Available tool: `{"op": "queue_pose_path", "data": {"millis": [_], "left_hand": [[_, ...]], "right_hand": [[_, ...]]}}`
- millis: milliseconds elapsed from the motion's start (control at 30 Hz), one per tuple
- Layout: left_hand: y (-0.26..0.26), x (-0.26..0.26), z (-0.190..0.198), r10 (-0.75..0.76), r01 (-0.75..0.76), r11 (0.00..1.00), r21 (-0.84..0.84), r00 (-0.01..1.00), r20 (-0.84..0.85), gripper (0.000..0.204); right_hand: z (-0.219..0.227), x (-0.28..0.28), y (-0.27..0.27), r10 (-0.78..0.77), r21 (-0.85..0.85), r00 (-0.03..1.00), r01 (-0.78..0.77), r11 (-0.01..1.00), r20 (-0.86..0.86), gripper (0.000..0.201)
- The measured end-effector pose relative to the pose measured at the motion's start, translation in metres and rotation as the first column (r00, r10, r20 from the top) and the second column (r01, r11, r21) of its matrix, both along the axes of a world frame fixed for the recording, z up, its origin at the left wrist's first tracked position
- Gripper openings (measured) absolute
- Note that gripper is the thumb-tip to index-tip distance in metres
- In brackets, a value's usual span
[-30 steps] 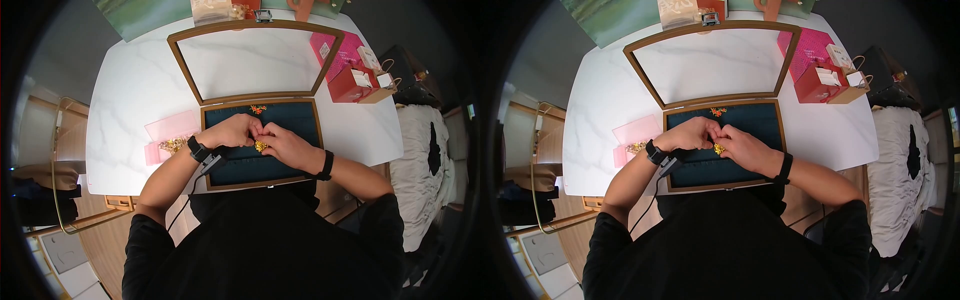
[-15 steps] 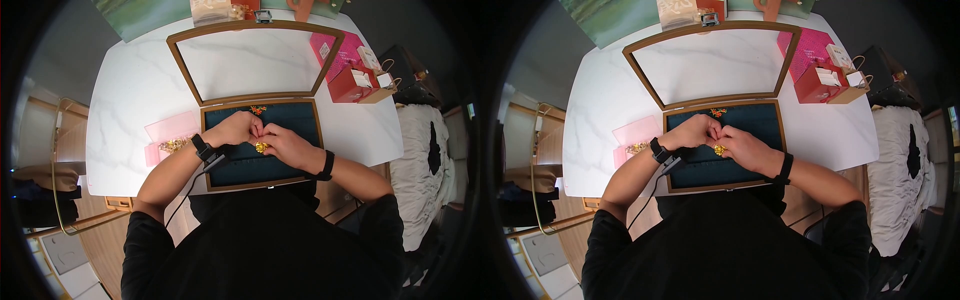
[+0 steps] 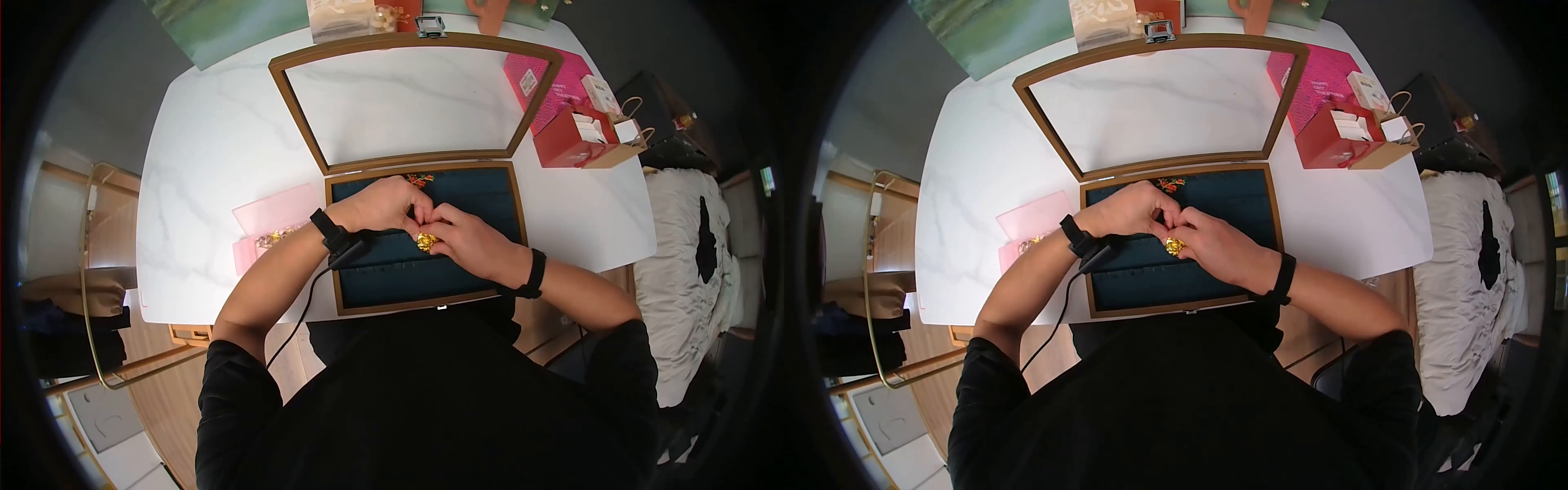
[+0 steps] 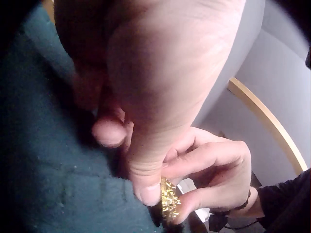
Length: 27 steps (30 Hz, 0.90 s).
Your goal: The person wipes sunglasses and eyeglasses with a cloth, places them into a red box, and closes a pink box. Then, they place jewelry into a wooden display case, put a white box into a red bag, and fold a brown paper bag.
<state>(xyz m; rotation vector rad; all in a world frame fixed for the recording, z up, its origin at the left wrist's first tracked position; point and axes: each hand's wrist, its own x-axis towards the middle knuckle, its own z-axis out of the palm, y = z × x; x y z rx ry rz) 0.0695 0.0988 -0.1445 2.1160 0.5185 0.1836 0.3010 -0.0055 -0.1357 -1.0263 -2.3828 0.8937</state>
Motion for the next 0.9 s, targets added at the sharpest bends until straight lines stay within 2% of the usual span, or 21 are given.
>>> {"op": "queue_pose_path", "data": {"millis": [200,367,500,567,700,900], "left_hand": [[-0.002,-0.002,-0.003,0.006,-0.007,0.999,0.051,0.999,0.036,0.020],[0.003,0.003,0.001,-0.089,0.104,0.980,0.168,0.992,-0.093,0.020],[0.011,0.011,-0.001,-0.145,0.172,0.972,0.160,0.976,-0.165,0.020],[0.013,0.016,-0.002,-0.166,0.196,0.976,0.096,0.952,-0.256,0.021],[0.015,0.019,0.004,-0.179,0.203,0.977,0.059,0.944,-0.278,0.021],[0.009,0.020,0.010,-0.118,0.148,0.986,0.075,0.941,-0.316,0.020]], "right_hand": [[0.001,0.003,-0.001,-0.006,-0.032,1.000,0.006,0.999,0.009,0.033],[0.002,0.001,-0.002,0.000,-0.001,1.000,0.000,1.000,0.006,0.032],[-0.001,0.000,-0.003,-0.008,0.009,1.000,0.008,1.000,-0.013,0.029],[-0.001,0.000,-0.003,-0.011,0.007,1.000,0.011,1.000,-0.009,0.028],[0.001,0.000,-0.004,-0.014,0.026,1.000,0.014,1.000,0.003,0.028],[0.000,0.000,-0.002,-0.017,0.041,1.000,0.016,0.999,0.016,0.031]]}}
